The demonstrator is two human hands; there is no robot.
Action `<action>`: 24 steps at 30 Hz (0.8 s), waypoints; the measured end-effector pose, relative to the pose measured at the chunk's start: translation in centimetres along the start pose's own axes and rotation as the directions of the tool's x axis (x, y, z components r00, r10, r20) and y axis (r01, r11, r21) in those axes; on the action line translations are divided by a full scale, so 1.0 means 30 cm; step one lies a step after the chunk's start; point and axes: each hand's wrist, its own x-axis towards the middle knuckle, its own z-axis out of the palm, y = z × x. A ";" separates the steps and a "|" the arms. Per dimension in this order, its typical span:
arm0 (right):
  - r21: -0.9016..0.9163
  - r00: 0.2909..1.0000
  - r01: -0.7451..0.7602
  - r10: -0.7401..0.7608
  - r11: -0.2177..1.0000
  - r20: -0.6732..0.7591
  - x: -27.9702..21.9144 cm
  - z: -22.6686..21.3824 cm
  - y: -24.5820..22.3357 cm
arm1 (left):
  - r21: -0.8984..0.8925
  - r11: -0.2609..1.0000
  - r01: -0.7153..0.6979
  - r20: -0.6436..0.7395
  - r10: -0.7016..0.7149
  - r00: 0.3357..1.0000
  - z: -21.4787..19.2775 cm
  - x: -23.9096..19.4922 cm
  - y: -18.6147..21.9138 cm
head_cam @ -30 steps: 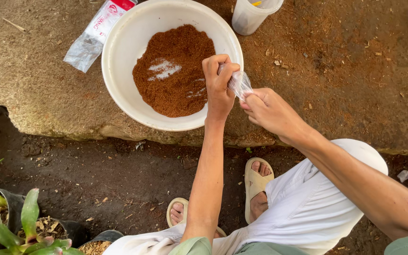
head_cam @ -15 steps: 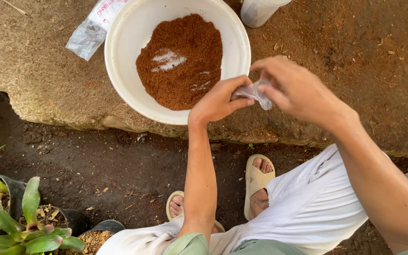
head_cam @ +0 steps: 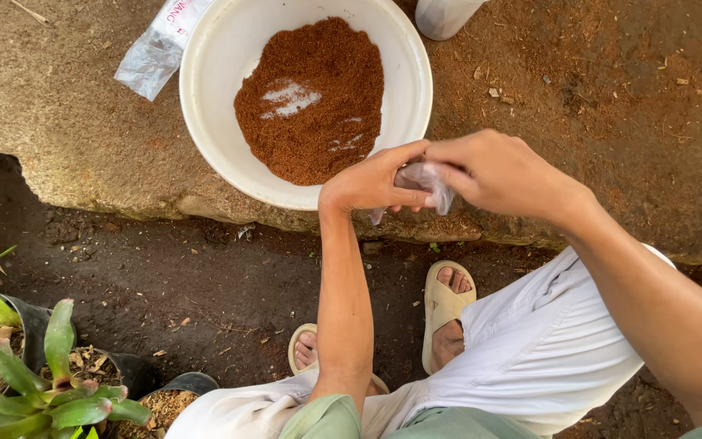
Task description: The person fills small plastic bags with soil from a white bowl by hand and ties them closed with white string.
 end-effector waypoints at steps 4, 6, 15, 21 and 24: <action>0.418 0.976 -0.157 0.205 0.895 -0.072 0.013 -0.038 0.002 | 0.074 0.889 -0.451 -0.149 0.457 0.877 0.021 0.066 0.005; 0.520 0.970 -0.152 0.227 0.840 -0.082 0.027 -0.048 0.006 | 0.338 0.899 -0.278 -0.469 0.417 0.778 0.052 0.104 0.020; 0.551 0.967 -0.095 0.208 0.829 -0.147 0.023 -0.041 -0.006 | 0.350 0.832 -0.430 -0.726 0.531 0.437 0.166 0.187 0.025; 0.252 0.958 -0.152 0.205 0.956 -0.198 0.039 -0.010 0.014 | 0.575 0.785 -0.232 -0.688 0.617 0.383 0.136 0.187 -0.008; -0.099 0.944 -0.168 0.131 0.981 -0.303 0.036 0.021 0.019 | 0.626 0.760 -0.174 -0.649 0.632 0.423 0.130 0.198 -0.034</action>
